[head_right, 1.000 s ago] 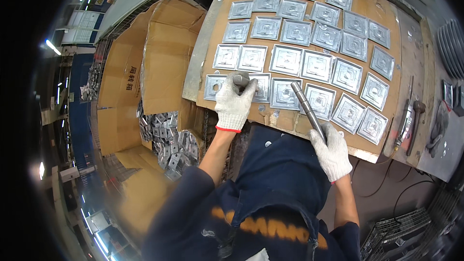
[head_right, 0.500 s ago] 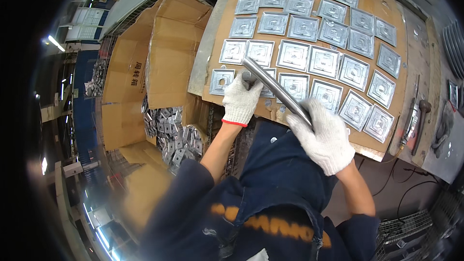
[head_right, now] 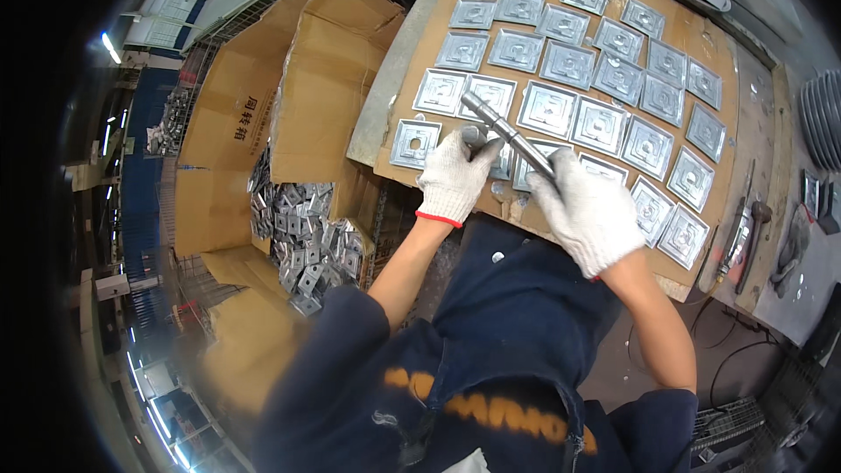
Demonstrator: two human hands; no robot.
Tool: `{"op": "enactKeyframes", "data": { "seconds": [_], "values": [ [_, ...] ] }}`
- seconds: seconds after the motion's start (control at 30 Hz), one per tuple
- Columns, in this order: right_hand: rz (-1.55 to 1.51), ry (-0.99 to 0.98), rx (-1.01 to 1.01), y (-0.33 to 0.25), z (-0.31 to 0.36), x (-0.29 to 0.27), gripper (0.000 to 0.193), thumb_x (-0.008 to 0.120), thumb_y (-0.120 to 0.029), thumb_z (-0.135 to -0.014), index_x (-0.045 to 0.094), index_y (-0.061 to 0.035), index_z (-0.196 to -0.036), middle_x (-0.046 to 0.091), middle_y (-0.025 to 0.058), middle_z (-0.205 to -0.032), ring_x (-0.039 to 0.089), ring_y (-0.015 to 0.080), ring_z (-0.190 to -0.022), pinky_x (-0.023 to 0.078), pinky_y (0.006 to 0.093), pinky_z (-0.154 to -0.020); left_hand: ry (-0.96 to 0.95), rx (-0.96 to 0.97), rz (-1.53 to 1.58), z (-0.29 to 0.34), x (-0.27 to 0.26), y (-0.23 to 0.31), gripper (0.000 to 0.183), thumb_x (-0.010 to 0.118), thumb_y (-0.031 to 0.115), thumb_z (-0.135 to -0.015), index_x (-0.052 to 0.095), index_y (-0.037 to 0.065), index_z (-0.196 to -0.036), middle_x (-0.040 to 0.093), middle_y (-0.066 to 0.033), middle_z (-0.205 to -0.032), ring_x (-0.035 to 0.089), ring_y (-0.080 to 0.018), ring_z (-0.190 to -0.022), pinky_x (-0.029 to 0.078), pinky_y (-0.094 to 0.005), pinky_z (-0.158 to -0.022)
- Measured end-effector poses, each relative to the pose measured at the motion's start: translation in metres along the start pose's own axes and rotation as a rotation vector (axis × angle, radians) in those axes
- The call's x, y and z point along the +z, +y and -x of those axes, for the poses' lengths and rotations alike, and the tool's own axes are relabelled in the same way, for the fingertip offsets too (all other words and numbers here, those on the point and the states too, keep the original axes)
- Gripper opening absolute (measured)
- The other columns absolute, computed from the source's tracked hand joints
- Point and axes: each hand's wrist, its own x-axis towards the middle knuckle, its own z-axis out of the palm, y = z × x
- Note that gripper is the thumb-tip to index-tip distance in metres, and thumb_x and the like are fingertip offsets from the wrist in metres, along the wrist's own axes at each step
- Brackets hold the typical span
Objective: Using a hammer and a punch tool to modify the center holes of square metal plates on a workbench.
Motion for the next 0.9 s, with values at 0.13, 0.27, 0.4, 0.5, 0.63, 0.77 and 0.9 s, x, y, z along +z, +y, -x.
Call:
{"op": "enactKeyframes", "data": {
  "seconds": [0.13, 0.27, 0.4, 0.5, 0.63, 0.77, 0.9],
  "values": [
    [-0.279, 0.176, -0.012, 0.01, 0.037, -0.001, 0.034, 0.065, -0.037, -0.106, 0.062, -0.0054, -0.118, 0.072, 0.0199, -0.079, 0.075, 0.0408, -0.074, 0.057, 0.0473, -0.067, 0.065, 0.079, 0.24, 0.002, 0.001, -0.009, 0.032, 0.086, 0.027, -0.091, 0.072, 0.003, -0.108, 0.074, -0.0131, -0.085, 0.071, -0.0263, -0.074, 0.056, -0.0395, -0.07],
    [-0.206, 0.019, 0.189, 0.026, 0.05, 0.049, 0.039, 0.061, -0.044, -0.107, 0.057, -0.0077, -0.122, 0.073, 0.0238, -0.081, 0.074, 0.0469, -0.078, 0.056, 0.0559, -0.072, 0.071, 0.149, 0.222, 0.006, -0.015, 0.007, 0.03, 0.084, 0.024, -0.093, 0.074, 0.002, -0.11, 0.075, -0.012, -0.087, 0.073, -0.0235, -0.077, 0.057, -0.037, -0.072],
    [-0.134, -0.073, 0.166, 0.037, 0.046, 0.091, 0.04, 0.06, -0.045, -0.107, 0.06, -0.0075, -0.12, 0.074, 0.0272, -0.085, 0.073, 0.0496, -0.082, 0.057, 0.0575, -0.075, 0.06, 0.22, 0.142, 0.003, -0.035, -0.008, 0.023, 0.081, 0.01, -0.096, 0.072, -0.002, -0.114, 0.079, -0.0095, -0.093, 0.074, -0.0123, -0.083, 0.059, -0.0297, -0.077],
    [-0.262, -0.03, 0.205, 0.023, 0.047, 0.082, 0.04, 0.059, -0.046, -0.107, 0.06, -0.0079, -0.121, 0.074, 0.0272, -0.085, 0.073, 0.0501, -0.083, 0.058, 0.0578, -0.076, -0.019, 0.104, 0.186, 0.001, -0.04, -0.018, 0.025, 0.081, 0.008, -0.096, 0.072, -0.003, -0.117, 0.08, -0.0108, -0.098, 0.074, -0.0129, -0.086, 0.06, -0.0298, -0.08],
    [-0.243, -0.04, 0.141, -0.011, 0.011, 0.06, 0.041, 0.056, -0.046, -0.108, 0.059, -0.0072, -0.119, 0.073, 0.0265, -0.082, 0.074, 0.048, -0.081, 0.058, 0.0566, -0.075, -0.032, 0.212, 0.14, 0.006, -0.046, -0.019, 0.029, 0.083, 0.01, -0.095, 0.073, 0.0, -0.121, 0.08, -0.0115, -0.104, 0.075, -0.0134, -0.091, 0.06, -0.0297, -0.081],
    [-0.058, -0.009, -0.015, 0.005, -0.029, 0.079, 0.042, 0.054, -0.046, -0.108, 0.061, -0.0052, -0.114, 0.074, 0.0238, -0.081, 0.075, 0.0453, -0.079, 0.059, 0.0547, -0.072, -0.153, 0.276, 0.053, 0.008, -0.049, -0.001, 0.032, 0.084, 0.004, -0.092, 0.073, 0.002, -0.123, 0.081, -0.0124, -0.107, 0.078, -0.0167, -0.098, 0.062, -0.0307, -0.084],
    [-0.19, 0.012, 0.016, -0.015, -0.022, 0.056, 0.043, 0.054, -0.047, -0.109, 0.062, -0.0048, -0.111, 0.074, 0.0226, -0.08, 0.075, 0.0438, -0.079, 0.059, 0.0542, -0.07, -0.053, 0.319, 0.201, 0.01, -0.048, -0.026, 0.032, 0.085, 0.011, -0.092, 0.072, 0.003, -0.12, 0.081, -0.0121, -0.103, 0.08, -0.0209, -0.092, 0.061, -0.0346, -0.079]
  ]
}}
